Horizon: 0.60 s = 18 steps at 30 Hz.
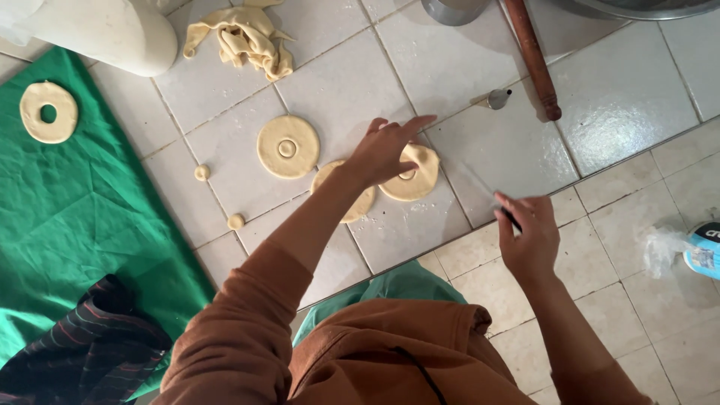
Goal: Cutting circular shapes from rolled dough using a metal ring mold after rolling it out with a rolling pin.
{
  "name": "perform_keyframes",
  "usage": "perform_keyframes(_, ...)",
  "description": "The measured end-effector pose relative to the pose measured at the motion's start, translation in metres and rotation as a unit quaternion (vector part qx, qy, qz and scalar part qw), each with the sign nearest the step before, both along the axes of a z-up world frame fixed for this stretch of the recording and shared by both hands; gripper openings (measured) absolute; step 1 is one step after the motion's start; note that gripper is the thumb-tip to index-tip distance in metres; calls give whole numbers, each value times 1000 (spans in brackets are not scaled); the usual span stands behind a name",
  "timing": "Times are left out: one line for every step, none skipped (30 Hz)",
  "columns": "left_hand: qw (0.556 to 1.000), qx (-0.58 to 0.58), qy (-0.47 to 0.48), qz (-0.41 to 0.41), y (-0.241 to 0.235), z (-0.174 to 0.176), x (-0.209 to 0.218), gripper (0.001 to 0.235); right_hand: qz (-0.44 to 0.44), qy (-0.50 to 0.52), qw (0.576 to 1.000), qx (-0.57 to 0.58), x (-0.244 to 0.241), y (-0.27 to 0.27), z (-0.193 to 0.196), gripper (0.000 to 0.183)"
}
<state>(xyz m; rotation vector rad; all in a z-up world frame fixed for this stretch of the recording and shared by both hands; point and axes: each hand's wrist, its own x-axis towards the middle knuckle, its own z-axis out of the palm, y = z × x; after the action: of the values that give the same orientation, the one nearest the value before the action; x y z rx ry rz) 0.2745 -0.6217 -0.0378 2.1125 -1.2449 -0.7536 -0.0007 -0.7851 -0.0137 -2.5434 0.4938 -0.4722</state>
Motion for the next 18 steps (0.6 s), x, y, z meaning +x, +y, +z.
perform_keyframes(1000, -1, 1, -1, -1, -3, 1, 87, -1, 1, 1000, -1, 4, -3, -3, 31)
perform_keyframes(1000, -20, -4, -3, -1, -5, 4, 89, -15, -4, 1000, -20, 10, -6, -6, 32)
perform_keyframes(999, -39, -9, -5, -2, -7, 7, 90, -29, -10, 999, -39, 17, -8, -9, 32)
perform_keyframes(999, -38, -9, -5, -1, -8, 8, 90, -29, -10, 999, -38, 24, -9, -11, 32)
perform_keyframes(999, -44, 7, -4, 0, -8, 10, 84, -35, 8, 997, -66, 31, -9, -12, 35)
perform_keyframes(998, -48, 26, -5, 1, -10, 11, 79, -42, 28, 994, -94, 36, -9, -13, 38)
perform_keyframes(999, -47, 27, -6, 2, -10, 12, 79, -43, 30, 994, -92, 43, -7, -17, 38)
perform_keyframes(998, -53, 7, -12, 1, -11, 12, 73, -39, 43, 993, -102, 48, -6, -19, 40)
perform_keyframes(998, -60, -13, -18, -1, -12, 13, 68, -35, 57, 991, -112, 54, -6, -22, 43)
perform_keyframes(998, -61, -12, -18, -1, -9, 13, 68, -35, 58, 991, -113, 67, 1, -18, 43)
perform_keyframes(999, -52, 11, -9, -2, -6, 13, 66, 15, -13, 997, -68, 79, 8, -15, 45)
perform_keyframes(999, -43, 33, 2, -1, -2, 15, 64, 68, -86, 994, -22, 94, 16, -11, 49)
perform_keyframes(999, -43, 33, 5, -1, -3, 15, 64, 71, -86, 994, -22, 107, 17, -14, 49)
perform_keyframes(998, -45, 43, 2, 0, -5, 14, 63, 87, -71, 993, 25, 120, 21, -18, 46)
perform_keyframes(998, -47, 53, -1, 1, -6, 14, 62, 104, -55, 991, 71, 132, 26, -21, 43)
perform_keyframes(998, -45, 52, -2, 2, -11, 16, 62, 103, -56, 990, 73, 136, 26, -27, 43)
perform_keyframes(994, -61, 96, 2, 3, -15, 18, 57, 102, -21, 990, 91, 140, 27, -32, 38)
perform_keyframes(987, -78, 138, 5, 2, -19, 22, 51, 101, 11, 989, 108, 147, 26, -38, 32)
